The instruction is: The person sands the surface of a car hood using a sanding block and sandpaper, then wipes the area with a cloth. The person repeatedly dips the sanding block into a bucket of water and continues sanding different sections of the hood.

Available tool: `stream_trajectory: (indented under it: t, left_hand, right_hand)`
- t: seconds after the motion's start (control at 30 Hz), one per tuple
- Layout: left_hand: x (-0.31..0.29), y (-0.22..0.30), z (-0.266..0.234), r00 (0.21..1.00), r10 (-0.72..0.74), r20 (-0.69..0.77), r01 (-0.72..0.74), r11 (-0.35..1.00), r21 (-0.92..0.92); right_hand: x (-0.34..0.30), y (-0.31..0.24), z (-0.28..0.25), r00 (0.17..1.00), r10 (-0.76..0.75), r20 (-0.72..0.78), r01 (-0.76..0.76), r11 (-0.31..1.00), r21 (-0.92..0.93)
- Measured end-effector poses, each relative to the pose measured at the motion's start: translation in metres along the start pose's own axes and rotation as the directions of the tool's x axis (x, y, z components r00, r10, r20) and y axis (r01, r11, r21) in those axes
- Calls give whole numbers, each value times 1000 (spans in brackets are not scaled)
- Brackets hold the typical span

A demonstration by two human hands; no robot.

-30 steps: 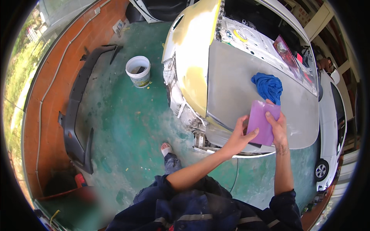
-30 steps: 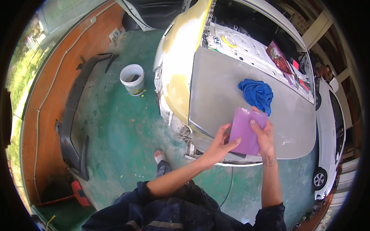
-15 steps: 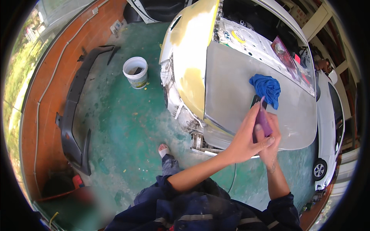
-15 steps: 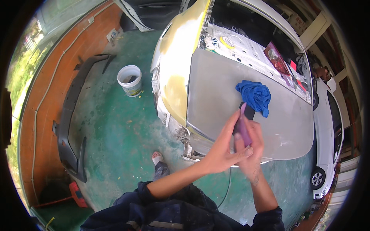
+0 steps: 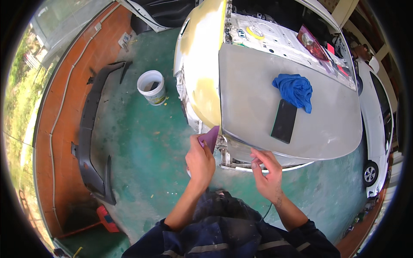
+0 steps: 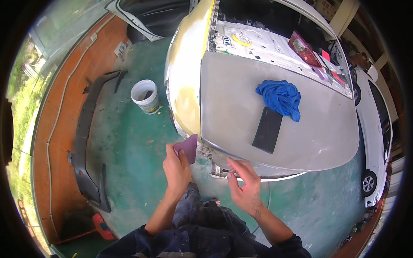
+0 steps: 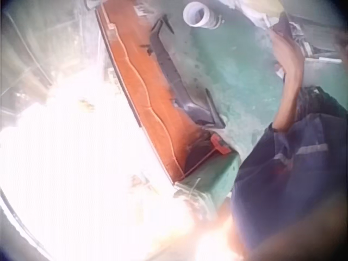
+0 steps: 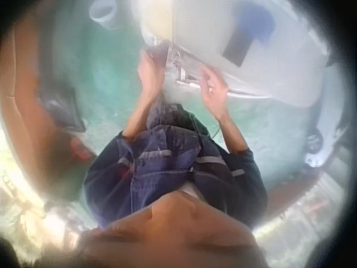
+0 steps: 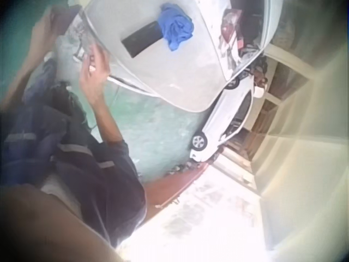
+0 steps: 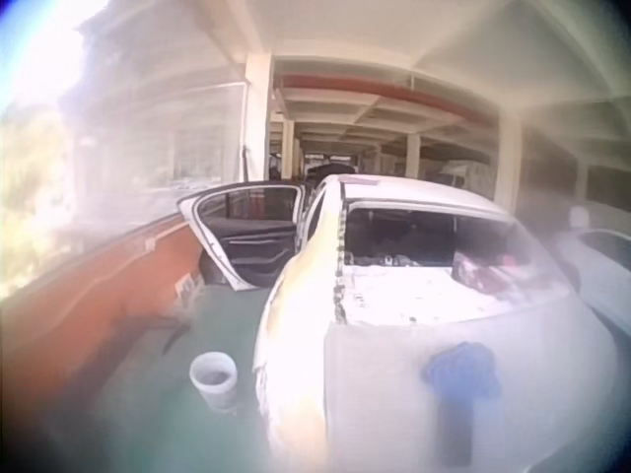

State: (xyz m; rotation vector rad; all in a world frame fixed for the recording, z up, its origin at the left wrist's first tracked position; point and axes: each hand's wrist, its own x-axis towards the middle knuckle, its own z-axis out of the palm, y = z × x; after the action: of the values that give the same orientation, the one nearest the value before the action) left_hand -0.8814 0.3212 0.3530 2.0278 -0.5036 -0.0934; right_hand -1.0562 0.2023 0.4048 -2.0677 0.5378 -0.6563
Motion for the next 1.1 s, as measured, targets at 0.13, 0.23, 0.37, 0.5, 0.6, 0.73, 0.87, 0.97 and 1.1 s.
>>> stream_trajectory:
  t: [0.13, 0.23, 0.37, 0.5, 0.6, 0.73, 0.87, 0.97, 1.1]
  left_hand:
    - [11, 9, -2, 1000, -9, 27, 7, 997, 77]
    - [12, 23, -5, 999, -7, 41, 5, 999, 44]
    - [8, 29, -9, 997, 0, 72, 7, 995, -95]
    - [-6, 13, -19, 971, -151, 185, 220, 864, -452]
    - [0, 11, -26, 917, -239, 318, 376, 783, -496]
    - [17, 22, -33, 896, -231, 380, 384, 832, -400]
    - [22, 26, -34, 933, -110, 342, 232, 911, -341]
    - [23, 26, -33, 934, -95, 346, 213, 922, -322]
    - [36, 29, -29, 936, -87, 342, 181, 950, -255]
  right_hand:
    - [-1, 5, 15, 1000, 23, -12, -22, 1000, 13]
    - [3, 12, 37, 997, 74, -4, -74, 997, 17]
    - [9, 35, 81, 987, -117, -109, 102, 986, -129]
    - [-3, 39, 107, 991, 125, 43, -132, 968, 212]
    - [-9, 50, 118, 909, 359, 210, -408, 667, 624]
    - [-4, 66, 130, 939, 327, 108, -315, 688, 653]
    - [1, 67, 134, 940, 325, 108, -299, 628, 718]
    - [2, 63, 133, 932, 349, 100, -308, 613, 727]
    - [10, 51, 133, 909, 413, 59, -311, 576, 756]
